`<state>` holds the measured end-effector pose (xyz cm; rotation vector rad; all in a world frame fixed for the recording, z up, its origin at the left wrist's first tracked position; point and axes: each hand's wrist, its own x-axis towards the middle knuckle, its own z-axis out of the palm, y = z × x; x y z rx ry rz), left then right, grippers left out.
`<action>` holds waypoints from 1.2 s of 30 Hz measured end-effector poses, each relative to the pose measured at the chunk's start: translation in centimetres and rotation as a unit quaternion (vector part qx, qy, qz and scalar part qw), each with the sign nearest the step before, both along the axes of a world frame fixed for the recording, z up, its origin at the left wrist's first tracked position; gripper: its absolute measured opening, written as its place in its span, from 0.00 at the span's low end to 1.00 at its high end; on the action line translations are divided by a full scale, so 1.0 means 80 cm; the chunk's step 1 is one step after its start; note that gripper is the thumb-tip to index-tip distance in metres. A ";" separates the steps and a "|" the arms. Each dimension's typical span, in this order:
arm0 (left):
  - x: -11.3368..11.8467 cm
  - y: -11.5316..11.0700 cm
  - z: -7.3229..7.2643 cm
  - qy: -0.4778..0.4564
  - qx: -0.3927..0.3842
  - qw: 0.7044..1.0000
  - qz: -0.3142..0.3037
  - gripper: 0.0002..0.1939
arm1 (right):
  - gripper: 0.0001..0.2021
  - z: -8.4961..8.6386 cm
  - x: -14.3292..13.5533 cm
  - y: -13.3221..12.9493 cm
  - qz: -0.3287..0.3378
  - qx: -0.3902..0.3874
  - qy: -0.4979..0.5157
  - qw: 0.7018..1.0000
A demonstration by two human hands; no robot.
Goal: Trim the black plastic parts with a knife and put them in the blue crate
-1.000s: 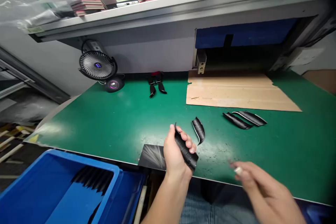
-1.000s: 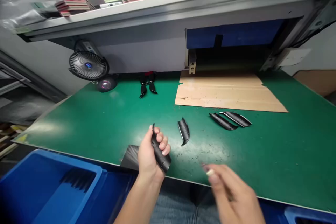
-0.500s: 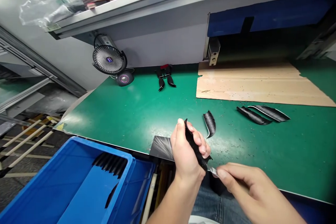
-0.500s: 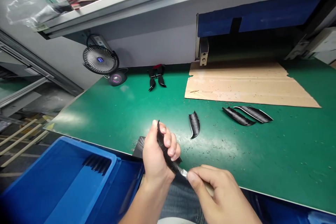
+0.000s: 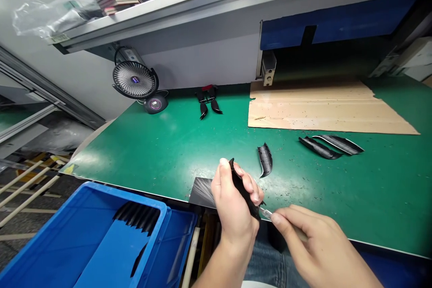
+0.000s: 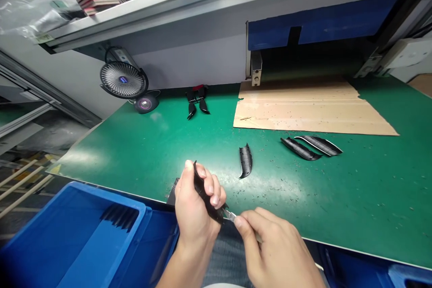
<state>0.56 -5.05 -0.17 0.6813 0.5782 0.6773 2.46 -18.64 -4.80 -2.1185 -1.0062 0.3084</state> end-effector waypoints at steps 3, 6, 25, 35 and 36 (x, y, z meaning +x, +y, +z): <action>0.002 0.002 0.000 0.006 -0.011 1.000 0.007 0.17 | 0.15 -0.005 -0.003 -0.001 -0.009 -0.011 -0.054 0.998; 0.006 0.008 -0.002 0.015 -0.062 0.998 0.016 0.15 | 0.09 -0.010 -0.009 -0.002 -0.030 -0.012 -0.153 0.988; 0.061 0.083 -0.069 0.189 0.188 0.950 -0.165 0.10 | 0.18 -0.041 0.023 0.047 -0.209 0.010 0.020 0.978; 0.087 0.132 -0.061 0.217 0.333 0.907 -0.136 0.04 | 0.12 -0.063 0.091 0.021 -0.235 -0.095 -0.103 0.962; 0.078 0.121 -0.055 0.211 0.321 0.910 -0.156 0.06 | 0.12 -0.061 0.095 0.000 -0.228 -0.083 -0.108 0.964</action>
